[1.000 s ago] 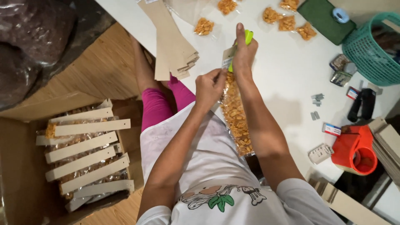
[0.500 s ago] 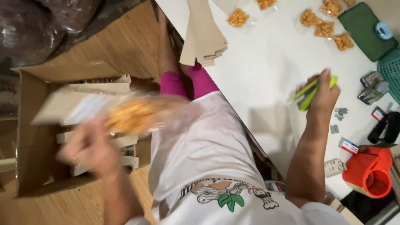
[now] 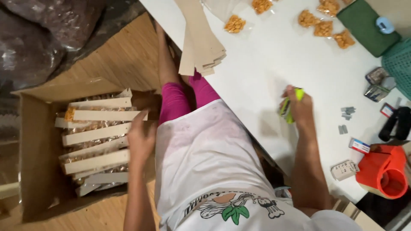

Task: A person is manually assembling snack strips by stapling individual small bags of snacks onto a long cardboard backing strip.

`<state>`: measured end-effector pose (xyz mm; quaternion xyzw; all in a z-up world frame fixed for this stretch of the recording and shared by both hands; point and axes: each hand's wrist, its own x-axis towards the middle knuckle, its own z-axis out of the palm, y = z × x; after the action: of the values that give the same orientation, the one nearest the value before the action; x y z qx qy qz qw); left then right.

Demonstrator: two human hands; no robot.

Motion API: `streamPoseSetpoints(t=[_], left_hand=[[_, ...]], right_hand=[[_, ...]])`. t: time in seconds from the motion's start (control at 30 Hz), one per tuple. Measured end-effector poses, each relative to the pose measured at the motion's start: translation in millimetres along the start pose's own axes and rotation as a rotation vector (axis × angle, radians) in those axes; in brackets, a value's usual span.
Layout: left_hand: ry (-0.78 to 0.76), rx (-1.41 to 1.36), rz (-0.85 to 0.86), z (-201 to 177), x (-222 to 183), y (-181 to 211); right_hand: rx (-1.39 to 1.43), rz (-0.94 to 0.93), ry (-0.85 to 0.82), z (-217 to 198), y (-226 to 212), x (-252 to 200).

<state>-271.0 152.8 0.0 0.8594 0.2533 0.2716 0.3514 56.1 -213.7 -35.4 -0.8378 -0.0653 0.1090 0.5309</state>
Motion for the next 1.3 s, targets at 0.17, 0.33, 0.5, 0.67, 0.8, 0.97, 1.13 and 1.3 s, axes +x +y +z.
streamPoseSetpoints(t=[0.17, 0.33, 0.5, 0.67, 0.8, 0.97, 1.13, 1.3], left_hand=[[-0.115, -0.142, 0.038, 106.7, 101.6, 7.9], [-0.040, -0.164, -0.266, 178.0, 187.5, -8.1], [-0.193, 0.061, -0.388, 185.4, 223.0, 5.6], [-0.192, -0.020, -0.413, 180.1, 225.5, 10.4], [-0.243, -0.064, -0.519, 174.2, 232.3, 17.5], [-0.217, -0.042, -0.457, 172.9, 237.1, 22.4], [-0.168, -0.029, -0.460, 170.7, 243.5, 26.4], [-0.131, 0.052, -0.355, 182.2, 243.8, 16.3]], right_hand=[[0.119, 0.027, -0.248, 32.2, -31.4, 3.5], [0.015, -0.210, -0.394, 91.8, -40.3, 102.8], [-0.585, -0.611, -0.101, 130.8, -89.1, 230.7], [-0.794, -0.768, -0.188, 189.1, -91.4, 332.6], [-0.951, -0.887, -0.246, 217.0, -126.2, 349.5], [-0.552, -0.886, -0.001, 232.3, -175.7, 367.7], [-0.764, -1.034, 0.005, 253.7, -161.4, 411.2], [-0.990, -0.731, -0.081, 280.1, -201.2, 438.9]])
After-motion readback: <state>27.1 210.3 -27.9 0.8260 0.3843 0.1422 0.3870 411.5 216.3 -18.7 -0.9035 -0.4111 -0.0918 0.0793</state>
